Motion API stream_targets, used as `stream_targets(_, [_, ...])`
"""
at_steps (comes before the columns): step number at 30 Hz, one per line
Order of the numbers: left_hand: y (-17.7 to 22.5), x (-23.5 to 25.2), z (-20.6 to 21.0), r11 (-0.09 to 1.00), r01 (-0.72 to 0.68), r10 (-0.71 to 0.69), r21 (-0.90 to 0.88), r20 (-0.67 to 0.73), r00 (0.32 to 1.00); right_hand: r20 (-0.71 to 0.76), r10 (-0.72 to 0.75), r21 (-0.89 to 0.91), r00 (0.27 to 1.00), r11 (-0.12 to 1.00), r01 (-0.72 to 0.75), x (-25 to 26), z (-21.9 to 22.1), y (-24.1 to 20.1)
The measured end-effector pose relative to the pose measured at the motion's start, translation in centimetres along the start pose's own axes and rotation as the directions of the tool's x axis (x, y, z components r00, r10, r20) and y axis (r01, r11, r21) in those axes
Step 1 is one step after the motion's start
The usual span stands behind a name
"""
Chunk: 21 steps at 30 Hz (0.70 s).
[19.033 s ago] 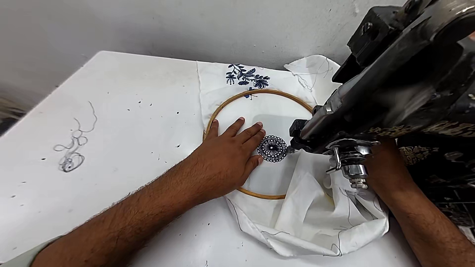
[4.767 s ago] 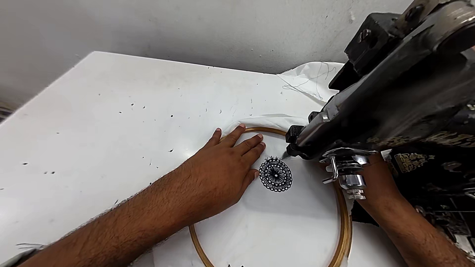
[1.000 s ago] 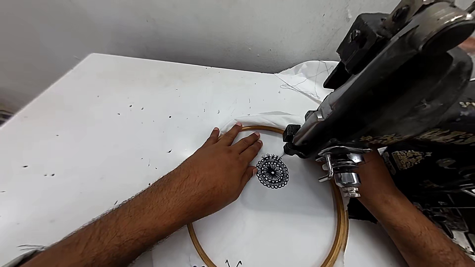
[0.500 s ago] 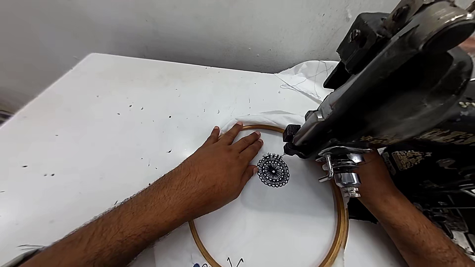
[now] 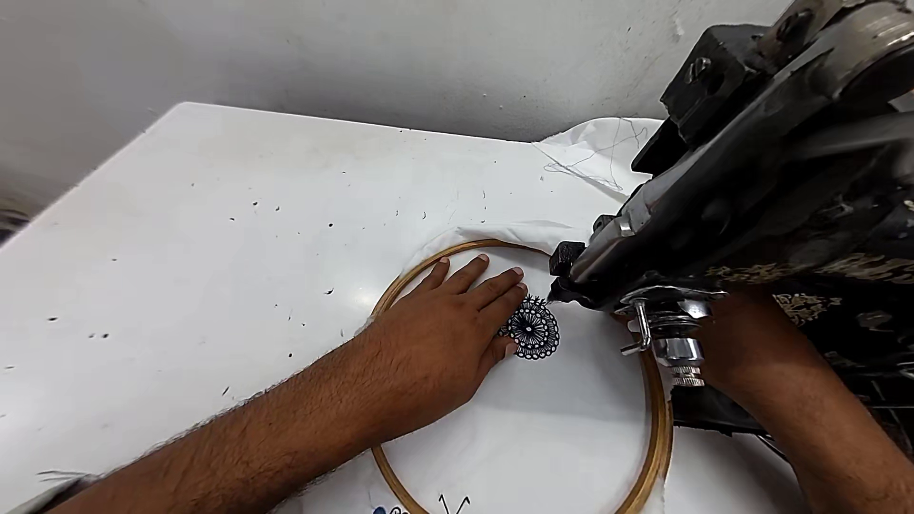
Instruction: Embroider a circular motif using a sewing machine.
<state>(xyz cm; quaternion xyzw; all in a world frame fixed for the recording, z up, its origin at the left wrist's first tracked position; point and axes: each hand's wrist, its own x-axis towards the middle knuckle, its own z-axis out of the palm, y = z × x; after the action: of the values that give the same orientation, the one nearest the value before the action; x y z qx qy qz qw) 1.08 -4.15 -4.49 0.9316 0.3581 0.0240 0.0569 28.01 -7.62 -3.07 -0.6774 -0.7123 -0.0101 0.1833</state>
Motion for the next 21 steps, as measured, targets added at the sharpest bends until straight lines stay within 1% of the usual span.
stream_targets(3, [0.0,0.0,-0.1,1.0,-0.003,0.003,0.001,0.01,1.0,-0.02,0.004,0.023,1.0,1.0,-0.003,0.0,0.0,-0.2])
stream_targets(5, [0.1,0.0,-0.1,1.0,-0.007,0.007,-0.003,0.008,1.0,0.005,0.048,0.042,0.999,0.998,-0.048,0.1,-0.5,-0.6])
stream_targets(9, [0.1,-0.1,0.0,1.0,-0.014,0.014,0.005,0.001,1.0,0.025,0.065,0.033,0.998,0.997,-0.065,0.1,-0.6,-0.8])
stream_targets(11, [0.1,-0.2,-0.1,1.0,-0.017,0.017,0.004,0.002,1.0,0.003,0.049,0.043,0.999,0.998,-0.049,0.1,-0.3,-0.5])
stream_targets(15, [-0.1,-0.1,-0.2,1.0,-0.003,0.002,0.013,0.018,1.0,-0.042,0.064,0.136,0.997,0.989,-0.058,0.1,0.3,-0.3])
stream_targets(19, [-0.2,-0.1,-0.3,1.0,0.006,-0.006,0.003,0.014,1.0,-0.086,0.044,0.15,0.995,0.988,-0.031,-0.1,0.8,-0.2])
stream_targets(21, [-0.1,-0.2,-0.4,1.0,0.015,-0.015,0.004,0.023,1.0,-0.062,0.055,0.156,0.997,0.987,-0.044,-0.1,0.7,-0.2])
